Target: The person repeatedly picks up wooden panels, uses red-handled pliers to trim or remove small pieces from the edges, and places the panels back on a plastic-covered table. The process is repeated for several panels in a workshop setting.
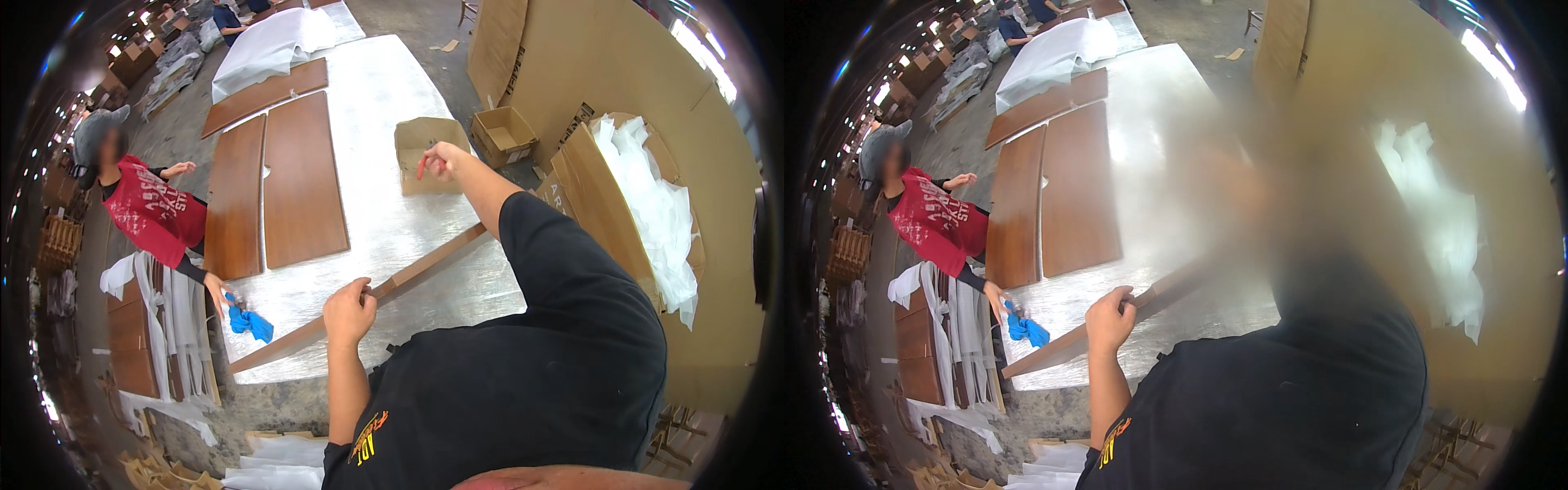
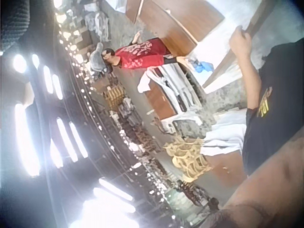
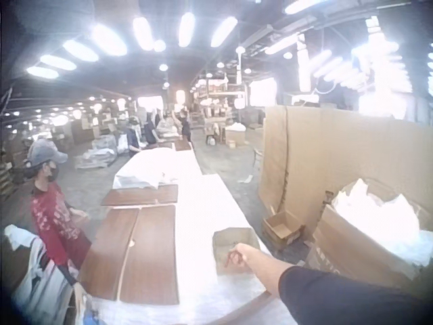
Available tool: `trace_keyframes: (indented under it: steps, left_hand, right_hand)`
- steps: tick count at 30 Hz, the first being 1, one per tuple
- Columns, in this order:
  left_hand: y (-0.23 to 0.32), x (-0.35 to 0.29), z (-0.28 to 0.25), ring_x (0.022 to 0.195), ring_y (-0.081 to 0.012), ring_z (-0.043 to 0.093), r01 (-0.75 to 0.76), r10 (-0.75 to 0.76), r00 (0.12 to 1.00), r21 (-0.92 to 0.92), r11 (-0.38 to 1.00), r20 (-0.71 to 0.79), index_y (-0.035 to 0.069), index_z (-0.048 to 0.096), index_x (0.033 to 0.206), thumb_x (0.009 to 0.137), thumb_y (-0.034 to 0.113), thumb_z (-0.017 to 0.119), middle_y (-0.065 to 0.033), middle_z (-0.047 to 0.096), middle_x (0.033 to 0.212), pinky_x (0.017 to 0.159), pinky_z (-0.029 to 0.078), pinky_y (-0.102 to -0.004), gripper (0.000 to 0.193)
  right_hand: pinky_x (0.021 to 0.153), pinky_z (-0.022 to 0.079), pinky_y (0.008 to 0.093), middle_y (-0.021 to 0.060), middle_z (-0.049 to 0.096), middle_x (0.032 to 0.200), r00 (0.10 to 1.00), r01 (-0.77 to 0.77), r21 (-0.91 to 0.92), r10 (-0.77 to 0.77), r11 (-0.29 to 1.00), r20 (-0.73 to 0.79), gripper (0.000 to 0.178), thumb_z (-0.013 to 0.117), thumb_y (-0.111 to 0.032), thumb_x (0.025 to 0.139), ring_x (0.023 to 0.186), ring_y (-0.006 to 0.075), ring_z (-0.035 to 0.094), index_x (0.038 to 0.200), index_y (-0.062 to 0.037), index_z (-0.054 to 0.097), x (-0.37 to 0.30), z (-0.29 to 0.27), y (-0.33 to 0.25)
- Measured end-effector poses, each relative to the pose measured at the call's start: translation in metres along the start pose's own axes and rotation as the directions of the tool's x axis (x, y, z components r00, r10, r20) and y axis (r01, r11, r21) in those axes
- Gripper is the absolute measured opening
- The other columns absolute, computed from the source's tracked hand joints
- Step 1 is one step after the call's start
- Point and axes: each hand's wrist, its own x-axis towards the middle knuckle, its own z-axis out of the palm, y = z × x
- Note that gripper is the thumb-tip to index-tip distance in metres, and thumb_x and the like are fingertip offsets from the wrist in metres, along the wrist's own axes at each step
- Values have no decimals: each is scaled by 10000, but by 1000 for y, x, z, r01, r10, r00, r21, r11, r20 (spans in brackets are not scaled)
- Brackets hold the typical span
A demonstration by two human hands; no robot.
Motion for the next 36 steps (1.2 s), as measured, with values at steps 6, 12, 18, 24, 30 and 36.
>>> trace_keyframes:
  steps: [6,12,18,24,30,36]
  left_hand:
    - [-20,-19,1,925,-316,757,-64,64,998,-3,998,-11,104,786,1122,884,176,667,-104,801,996,843,587,-441,275]
    - [-25,-25,-6,965,-337,741,-153,147,985,70,986,87,96,778,1104,914,222,727,-115,789,1011,839,577,-469,233]
    - [-29,-15,-12,1042,-354,725,-189,180,976,65,980,122,107,769,1158,919,266,740,-129,780,1086,896,564,-476,289]
    - [-40,-12,-6,1031,-349,731,-270,263,959,65,961,103,102,762,1161,898,227,778,-118,780,1078,869,575,-472,292]
    - [-41,-9,-5,1041,-345,730,-254,235,959,112,961,160,91,746,1186,901,215,780,-117,779,1087,866,574,-475,313]
    - [-47,-10,-7,1035,-337,732,-259,233,956,138,956,176,86,751,1169,920,223,770,-112,778,1085,868,572,-478,285]
  right_hand:
    - [401,314,211,-66,492,689,997,12,-54,-8,998,76,311,529,-285,1114,480,30,384,1093,-2,655,-3,-15,20]
    - [413,278,235,-59,503,665,995,68,-296,-86,953,-47,353,588,-371,1096,463,52,390,994,-52,699,-69,-16,35]
    - [398,287,249,-43,513,643,938,330,-292,-275,898,213,387,631,-420,1084,445,69,416,990,-55,720,-196,12,93]
    - [419,315,255,18,632,701,960,267,-677,-131,686,247,318,656,-372,1065,463,69,443,1106,-71,749,-288,42,239]
    - [491,536,308,95,738,958,982,191,-753,-112,630,155,291,621,-284,1076,702,162,705,1189,-22,676,-287,70,331]
    - [534,610,348,93,728,993,990,111,-793,-133,599,39,282,616,-271,1072,787,185,732,1170,-9,658,-274,77,359]
